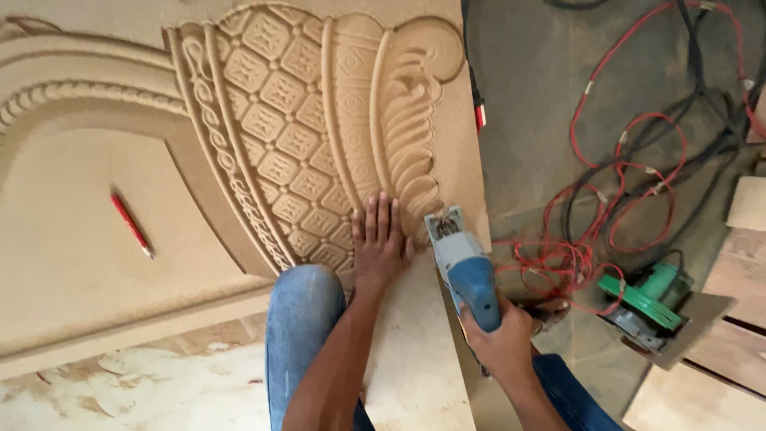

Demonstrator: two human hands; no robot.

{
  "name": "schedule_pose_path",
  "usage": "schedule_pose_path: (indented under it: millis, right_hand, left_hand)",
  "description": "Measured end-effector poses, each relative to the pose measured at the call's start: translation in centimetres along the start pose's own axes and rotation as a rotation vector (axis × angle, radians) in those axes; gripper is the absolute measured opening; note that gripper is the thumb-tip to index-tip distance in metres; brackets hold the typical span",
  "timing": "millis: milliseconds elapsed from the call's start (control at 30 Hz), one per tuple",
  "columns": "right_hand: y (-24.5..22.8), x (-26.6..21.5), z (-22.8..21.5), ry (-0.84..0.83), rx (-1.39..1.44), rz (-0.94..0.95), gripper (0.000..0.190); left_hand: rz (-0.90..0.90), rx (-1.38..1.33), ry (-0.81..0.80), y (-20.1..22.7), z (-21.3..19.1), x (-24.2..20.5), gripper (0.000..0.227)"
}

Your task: The person uses a handheld electric carving tool to shape and refine the edges of an ornate wooden panel. They guide the tool along the carved patterns while stabilizing the panel with their other hand.

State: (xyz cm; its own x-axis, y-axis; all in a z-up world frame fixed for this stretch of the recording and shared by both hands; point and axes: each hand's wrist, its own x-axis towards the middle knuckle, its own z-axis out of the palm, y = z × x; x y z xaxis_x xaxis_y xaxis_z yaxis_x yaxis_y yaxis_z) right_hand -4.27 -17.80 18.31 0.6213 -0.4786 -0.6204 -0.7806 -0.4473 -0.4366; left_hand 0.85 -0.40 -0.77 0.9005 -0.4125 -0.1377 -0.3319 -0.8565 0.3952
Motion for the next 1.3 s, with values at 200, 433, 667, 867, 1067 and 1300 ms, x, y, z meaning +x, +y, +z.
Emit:
schedule_pose_path:
  millis: [200, 433, 667, 867, 1067, 1300]
  right_hand:
    - [0.0, 0.4, -0.4, -0.021, 0.031, -0.019, 0.023]
    - [-0.2, 0.1, -0.1, -0.028, 0.038, -0.008, 0.022]
    - [-0.6, -0.4, 0.5, -0.002, 0.077, 0.075, 0.023]
    - [-0.6, -0.4, 1.0, 0.003, 0.145, 0.08, 0.021]
    - [-0.7, -0.3, 1.2, 0.001, 0.153, 0.091, 0.022]
    - [-1.1, -0.7, 1.6, 0.015, 0.146, 0.184, 0.024]
  left_hand:
    - [-0.004, 0.003, 0.002, 0.2, -0.1, 0.2, 0.076]
    - [-0.019, 0.004, -0.048, 0.2, -0.1, 0.1, 0.077]
    - [-0.013, 0.014, -0.044, 0.1, 0.0, 0.0, 0.078]
    - [-0.017, 0.014, -0.057, 0.0, 0.4, -0.1, 0.079]
    - [-0.01, 0.026, -0.054, 0.0, 0.5, 0.0, 0.078]
    - [-0.008, 0.03, -0.039, 0.1, 0.2, -0.1, 0.077]
